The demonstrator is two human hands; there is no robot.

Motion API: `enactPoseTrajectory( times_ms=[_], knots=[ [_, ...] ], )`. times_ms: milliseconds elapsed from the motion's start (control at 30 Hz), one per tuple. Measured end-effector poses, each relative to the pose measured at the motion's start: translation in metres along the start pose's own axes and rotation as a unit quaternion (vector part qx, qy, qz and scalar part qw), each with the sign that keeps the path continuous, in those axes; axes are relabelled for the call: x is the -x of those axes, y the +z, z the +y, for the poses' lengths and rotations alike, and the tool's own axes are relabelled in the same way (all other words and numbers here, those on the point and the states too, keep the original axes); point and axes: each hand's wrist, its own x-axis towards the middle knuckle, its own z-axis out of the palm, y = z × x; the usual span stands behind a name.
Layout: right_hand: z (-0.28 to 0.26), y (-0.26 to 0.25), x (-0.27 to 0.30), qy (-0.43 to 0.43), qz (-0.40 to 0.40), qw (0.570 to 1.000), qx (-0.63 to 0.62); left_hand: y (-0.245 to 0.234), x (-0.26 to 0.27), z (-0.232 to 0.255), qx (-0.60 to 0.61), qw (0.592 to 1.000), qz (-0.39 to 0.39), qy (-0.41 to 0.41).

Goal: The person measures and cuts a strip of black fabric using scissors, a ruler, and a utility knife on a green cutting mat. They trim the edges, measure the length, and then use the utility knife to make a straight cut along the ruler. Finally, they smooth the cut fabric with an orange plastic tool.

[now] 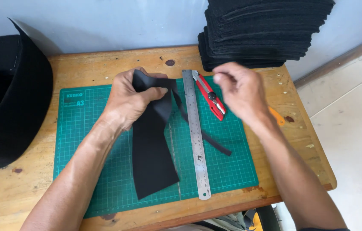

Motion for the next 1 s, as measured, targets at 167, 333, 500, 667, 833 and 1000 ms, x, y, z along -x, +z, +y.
enactPoseTrajectory(
  times_ms=[167,333,500,667,833,1000],
  knots=[
    [0.061,-0.051,-0.008,0.123,-0.095,0.960,0.233,-0.029,-0.031,-0.057,-0.053,0.998,0.038,0.017],
    [0.061,-0.060,-0.006,0.192,-0.177,0.945,0.198,-0.024,-0.024,-0.041,0.019,0.998,0.056,0.000],
    [0.081,-0.060,0.004,0.146,-0.194,0.935,0.257,-0.025,-0.014,-0.021,0.140,0.986,0.052,-0.070],
    [0.087,-0.059,0.009,0.104,-0.210,0.926,0.295,-0.026,-0.010,-0.006,0.142,0.984,0.046,-0.092],
    [0.088,-0.059,0.017,0.026,-0.134,0.935,0.328,-0.027,-0.017,-0.023,0.156,0.987,0.016,-0.037],
    [0.022,-0.053,0.029,0.096,-0.051,0.976,0.189,-0.026,-0.018,-0.027,0.153,0.985,0.059,-0.051]
  ],
)
